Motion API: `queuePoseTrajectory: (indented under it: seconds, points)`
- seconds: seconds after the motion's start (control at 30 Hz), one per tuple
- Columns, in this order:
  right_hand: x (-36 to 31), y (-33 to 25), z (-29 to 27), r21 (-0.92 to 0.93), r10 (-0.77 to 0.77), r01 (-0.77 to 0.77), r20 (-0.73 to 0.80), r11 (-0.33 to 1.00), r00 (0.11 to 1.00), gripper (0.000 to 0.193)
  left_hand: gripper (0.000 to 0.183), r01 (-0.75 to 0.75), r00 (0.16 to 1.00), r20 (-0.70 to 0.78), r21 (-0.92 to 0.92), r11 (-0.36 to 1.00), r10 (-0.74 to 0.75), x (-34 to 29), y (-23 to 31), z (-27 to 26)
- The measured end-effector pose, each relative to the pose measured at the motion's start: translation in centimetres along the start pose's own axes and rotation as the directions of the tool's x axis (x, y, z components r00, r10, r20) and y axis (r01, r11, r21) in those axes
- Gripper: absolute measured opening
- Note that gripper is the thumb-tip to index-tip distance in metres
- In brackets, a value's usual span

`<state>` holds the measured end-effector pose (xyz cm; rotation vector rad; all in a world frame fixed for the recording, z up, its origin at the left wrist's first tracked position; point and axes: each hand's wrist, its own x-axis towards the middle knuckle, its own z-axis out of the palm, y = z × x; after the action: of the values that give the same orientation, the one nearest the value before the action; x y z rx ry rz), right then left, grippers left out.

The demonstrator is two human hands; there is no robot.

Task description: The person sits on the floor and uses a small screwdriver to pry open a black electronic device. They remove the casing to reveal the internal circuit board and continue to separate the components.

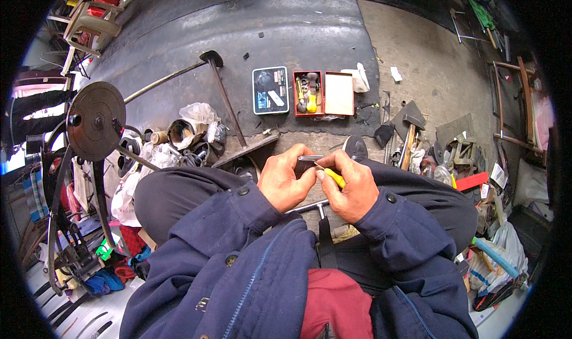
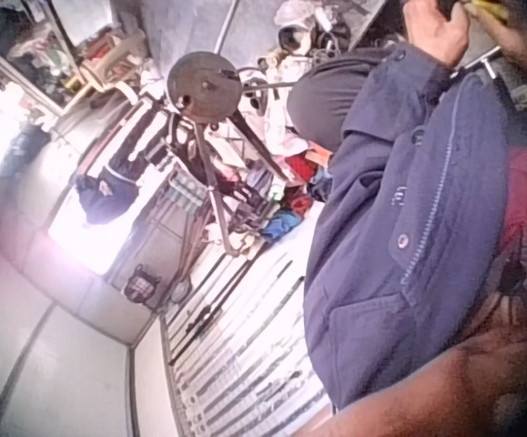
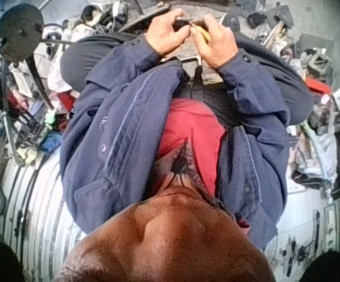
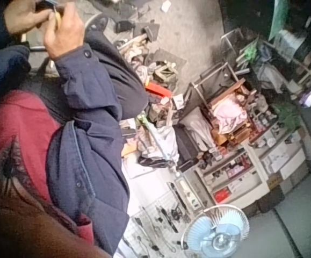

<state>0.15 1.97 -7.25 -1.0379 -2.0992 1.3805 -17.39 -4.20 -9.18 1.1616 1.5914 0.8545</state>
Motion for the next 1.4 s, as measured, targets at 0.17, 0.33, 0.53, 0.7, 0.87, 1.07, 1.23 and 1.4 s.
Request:
queuePoseTrajectory:
  seconds: [0.17, 0.33, 0.53, 0.7, 0.87, 1.07, 1.23, 1.4]
  points:
    - [0.0, -0.1, 0.1, 0.033, 0.037, -0.037, -0.002, 0.999, 0.999, 0.015, 0.015, 0.038, 0.999, 0.015, -0.052, 0.998, -0.037, 0.0, -0.2, 0.1]
    - [0.2, -0.3, -0.1, -0.082, -0.055, 0.055, 0.008, 0.995, 0.998, 0.015, 0.015, 0.043, 0.999, 0.019, -0.045, 0.998, -0.042, -0.1, -0.1, 0.1]
    - [0.3, -0.5, -0.5, -0.121, -0.055, 0.061, 0.054, 0.991, 0.997, 0.016, 0.016, 0.001, 1.000, -0.008, 0.012, 1.000, -0.001, -0.1, 0.3, 0.0]
    - [0.2, -0.4, -0.3, -0.102, -0.045, 0.051, 0.054, 0.993, 0.998, 0.016, 0.018, -0.024, 0.999, -0.029, 0.041, 0.999, 0.026, -0.2, 0.3, 0.1]
    - [0.1, -0.4, -0.1, -0.133, -0.013, 0.019, 0.049, 0.991, 0.999, 0.016, 0.018, -0.042, 0.998, -0.042, 0.073, 0.996, 0.045, -0.2, 0.1, 0.1]
    - [-0.1, -0.3, 0.3, -0.084, 0.021, -0.019, 0.028, 0.996, 0.999, 0.015, 0.021, -0.069, 0.996, -0.040, 0.183, 0.981, 0.078, -0.6, -0.2, 0.4]
    - [-0.1, -0.2, 0.4, -0.179, -0.015, 0.027, 0.068, 0.984, 0.998, 0.015, 0.025, -0.092, 0.994, -0.035, 0.267, 0.959, 0.105, -0.7, -0.2, 0.5]
    - [0.0, -0.1, 0.6, -0.185, -0.012, 0.027, 0.082, 0.982, 0.997, 0.015, 0.025, -0.100, 0.991, -0.054, 0.309, 0.946, 0.122, -0.8, 0.2, 0.6]
